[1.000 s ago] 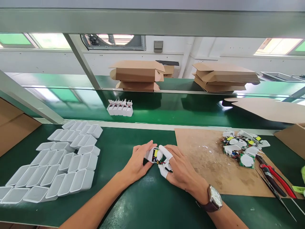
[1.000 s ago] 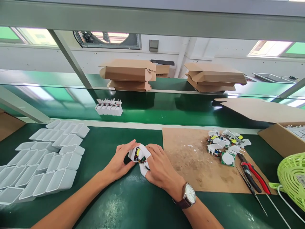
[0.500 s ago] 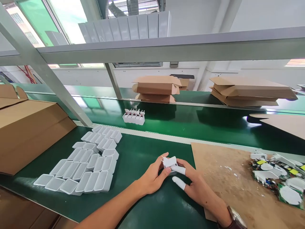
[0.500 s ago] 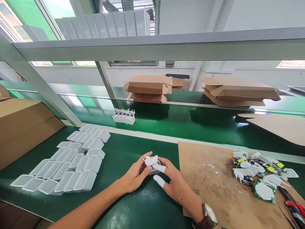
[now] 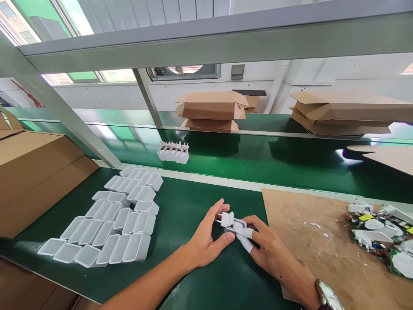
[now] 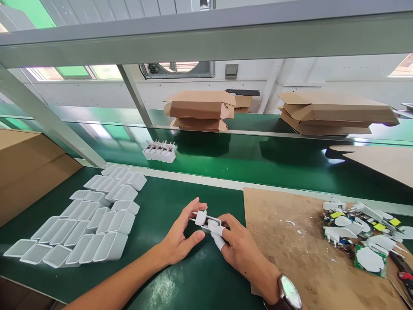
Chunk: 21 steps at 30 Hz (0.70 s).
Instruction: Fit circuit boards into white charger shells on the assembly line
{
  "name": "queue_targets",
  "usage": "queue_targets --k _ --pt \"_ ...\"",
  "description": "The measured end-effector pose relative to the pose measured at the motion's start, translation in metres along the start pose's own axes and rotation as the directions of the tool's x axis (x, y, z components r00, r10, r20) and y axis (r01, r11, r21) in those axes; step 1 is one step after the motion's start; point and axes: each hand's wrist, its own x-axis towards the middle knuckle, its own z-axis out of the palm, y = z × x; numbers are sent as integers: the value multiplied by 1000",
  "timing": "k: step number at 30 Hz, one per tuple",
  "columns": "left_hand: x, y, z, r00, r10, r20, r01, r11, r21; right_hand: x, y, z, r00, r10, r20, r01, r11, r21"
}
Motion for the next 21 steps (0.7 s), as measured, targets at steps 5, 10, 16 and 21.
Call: queue_targets --k 5,10,16,21 --pt "4 5 -2 999 -52 16 50 995 83 -6 1 6 997 72 -37 -73 997 -23" --pt "3 1 -3 997 -73 25 71 994 84 -7 -3 5 996 88 23 -87 996 -35" --pt "4 0 -6 996 -72 44 66 991 120 -1 -9 2 986 115 120 -105 991 -85" --pt "0 -7 0 999 -33 6 32 993 112 -3 -6 11 954 296 50 -300 927 227"
